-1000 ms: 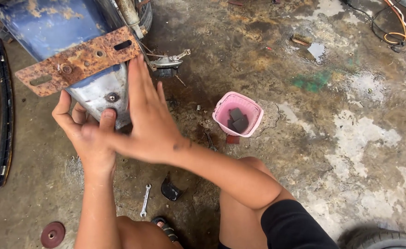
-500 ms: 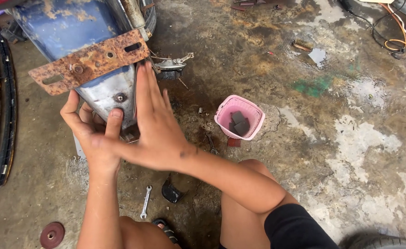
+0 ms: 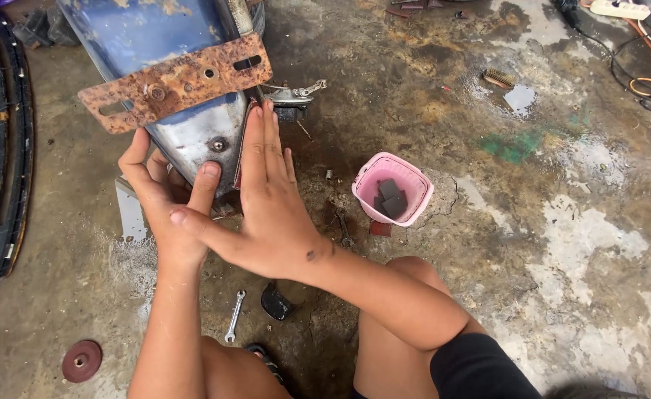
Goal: The person sits on the floor and uses a sanding block to sand the surface of a rusty metal part attached to a blue vehicle. They repeatedly rub the sanding block against the metal surface to remove rust and smooth the area.
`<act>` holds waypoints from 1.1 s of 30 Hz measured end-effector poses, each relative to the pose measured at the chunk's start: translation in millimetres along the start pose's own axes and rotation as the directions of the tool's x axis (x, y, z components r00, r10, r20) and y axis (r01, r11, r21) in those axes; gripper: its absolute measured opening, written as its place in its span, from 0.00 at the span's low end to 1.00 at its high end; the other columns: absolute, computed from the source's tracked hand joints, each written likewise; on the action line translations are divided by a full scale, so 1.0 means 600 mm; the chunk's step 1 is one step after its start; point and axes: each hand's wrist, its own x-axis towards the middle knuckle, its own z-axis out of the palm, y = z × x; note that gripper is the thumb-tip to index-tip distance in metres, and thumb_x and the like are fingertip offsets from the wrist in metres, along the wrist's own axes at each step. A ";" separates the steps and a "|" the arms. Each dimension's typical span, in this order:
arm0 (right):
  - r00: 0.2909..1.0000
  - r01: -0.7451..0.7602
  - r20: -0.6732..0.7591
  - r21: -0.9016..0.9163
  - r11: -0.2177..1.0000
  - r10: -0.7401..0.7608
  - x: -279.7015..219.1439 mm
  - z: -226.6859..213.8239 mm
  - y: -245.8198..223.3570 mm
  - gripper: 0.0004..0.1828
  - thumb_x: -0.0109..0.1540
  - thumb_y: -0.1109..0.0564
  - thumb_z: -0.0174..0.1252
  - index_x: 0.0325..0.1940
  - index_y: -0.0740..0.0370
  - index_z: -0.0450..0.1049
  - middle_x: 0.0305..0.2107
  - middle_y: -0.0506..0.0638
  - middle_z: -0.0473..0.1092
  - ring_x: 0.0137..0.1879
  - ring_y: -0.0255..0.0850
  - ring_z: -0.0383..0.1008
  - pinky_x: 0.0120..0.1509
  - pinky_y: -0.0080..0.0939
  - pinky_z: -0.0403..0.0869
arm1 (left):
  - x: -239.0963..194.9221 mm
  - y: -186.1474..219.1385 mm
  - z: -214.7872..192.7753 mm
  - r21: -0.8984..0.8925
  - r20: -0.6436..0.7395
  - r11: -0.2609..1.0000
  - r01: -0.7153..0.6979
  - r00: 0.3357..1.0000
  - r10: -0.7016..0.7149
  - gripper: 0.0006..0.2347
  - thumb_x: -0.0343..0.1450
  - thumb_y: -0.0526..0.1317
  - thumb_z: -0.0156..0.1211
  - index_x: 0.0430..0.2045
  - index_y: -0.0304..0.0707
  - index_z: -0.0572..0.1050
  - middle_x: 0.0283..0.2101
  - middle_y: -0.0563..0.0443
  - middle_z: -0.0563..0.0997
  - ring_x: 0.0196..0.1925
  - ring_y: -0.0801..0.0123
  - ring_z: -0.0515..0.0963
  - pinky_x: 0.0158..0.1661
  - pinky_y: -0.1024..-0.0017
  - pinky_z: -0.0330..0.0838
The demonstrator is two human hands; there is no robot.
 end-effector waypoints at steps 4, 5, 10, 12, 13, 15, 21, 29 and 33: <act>0.998 -0.067 -0.001 0.047 0.997 0.067 0.040 -0.014 0.010 0.62 0.58 0.25 0.41 0.76 0.74 0.27 0.76 0.69 0.28 0.83 0.59 0.30 0.82 0.63 0.37 | 0.001 0.002 0.004 0.025 -0.055 0.999 0.037 0.998 -0.036 0.29 0.73 0.28 0.61 0.65 0.49 0.53 0.60 0.43 0.71 0.53 0.69 0.73 0.53 0.72 0.70; 0.996 -0.085 -0.003 0.066 0.994 0.085 0.031 -0.013 0.003 0.62 0.58 0.26 0.40 0.76 0.74 0.27 0.76 0.68 0.28 0.83 0.59 0.28 0.82 0.60 0.37 | -0.003 0.005 0.003 0.016 -0.047 0.999 0.041 0.998 -0.040 0.29 0.74 0.28 0.62 0.66 0.49 0.53 0.60 0.44 0.71 0.53 0.70 0.74 0.54 0.72 0.71; 0.999 -0.006 0.050 0.009 1.000 0.006 0.024 -0.006 0.009 0.61 0.62 0.30 0.44 0.75 0.73 0.20 0.75 0.69 0.18 0.82 0.60 0.18 0.84 0.59 0.31 | 0.003 0.008 0.006 0.006 -0.024 1.000 0.012 1.000 -0.012 0.28 0.75 0.33 0.64 0.66 0.49 0.52 0.61 0.41 0.69 0.55 0.64 0.75 0.55 0.69 0.73; 0.999 -0.009 -0.046 0.160 0.987 0.016 0.058 -0.006 0.031 0.54 0.62 0.27 0.38 0.77 0.67 0.32 0.73 0.66 0.50 0.77 0.59 0.56 0.78 0.65 0.57 | 0.003 0.011 0.008 0.032 -0.033 0.999 -0.001 0.999 0.002 0.27 0.76 0.31 0.63 0.65 0.46 0.52 0.56 0.42 0.72 0.51 0.70 0.76 0.52 0.75 0.73; 0.999 -0.012 -0.038 0.165 0.986 0.019 0.037 -0.006 0.013 0.54 0.62 0.27 0.38 0.77 0.67 0.32 0.73 0.66 0.50 0.77 0.59 0.56 0.78 0.65 0.57 | -0.004 0.014 0.005 0.037 -0.038 0.999 0.004 0.999 -0.003 0.27 0.76 0.31 0.63 0.65 0.46 0.52 0.56 0.42 0.72 0.51 0.70 0.76 0.52 0.75 0.73; 0.993 -0.120 0.013 0.136 0.983 0.119 0.012 -0.022 -0.019 0.58 0.62 0.26 0.30 0.75 0.74 0.24 0.76 0.71 0.26 0.82 0.62 0.27 0.81 0.58 0.37 | 0.003 0.018 0.013 -0.013 -0.040 1.000 0.029 0.999 -0.029 0.29 0.73 0.35 0.65 0.66 0.47 0.52 0.59 0.43 0.71 0.55 0.68 0.75 0.53 0.71 0.72; 0.990 -0.140 0.003 0.071 0.988 0.141 0.046 -0.004 0.029 0.52 0.64 0.31 0.35 0.77 0.72 0.28 0.77 0.66 0.33 0.81 0.61 0.35 0.79 0.69 0.34 | 0.002 0.028 0.014 -0.005 0.005 0.998 -0.056 0.998 0.056 0.28 0.75 0.28 0.64 0.64 0.45 0.52 0.59 0.35 0.69 0.57 0.59 0.77 0.53 0.66 0.79; 0.992 -0.126 0.026 0.075 0.989 0.124 0.037 -0.004 0.034 0.52 0.65 0.31 0.36 0.77 0.68 0.23 0.77 0.63 0.24 0.83 0.55 0.27 0.81 0.56 0.39 | 0.004 0.014 0.009 -0.001 -0.027 1.000 0.000 1.000 0.000 0.30 0.73 0.34 0.67 0.66 0.45 0.52 0.60 0.41 0.70 0.60 0.65 0.74 0.59 0.69 0.72; 0.996 -0.086 -0.010 0.083 0.993 0.087 -0.008 0.010 0.012 0.54 0.65 0.34 0.41 0.76 0.73 0.23 0.75 0.70 0.23 0.82 0.58 0.22 0.82 0.55 0.34 | 0.006 0.017 0.012 -0.017 -0.025 1.000 -0.002 1.000 0.001 0.30 0.72 0.36 0.67 0.64 0.45 0.53 0.59 0.44 0.70 0.59 0.65 0.74 0.57 0.68 0.73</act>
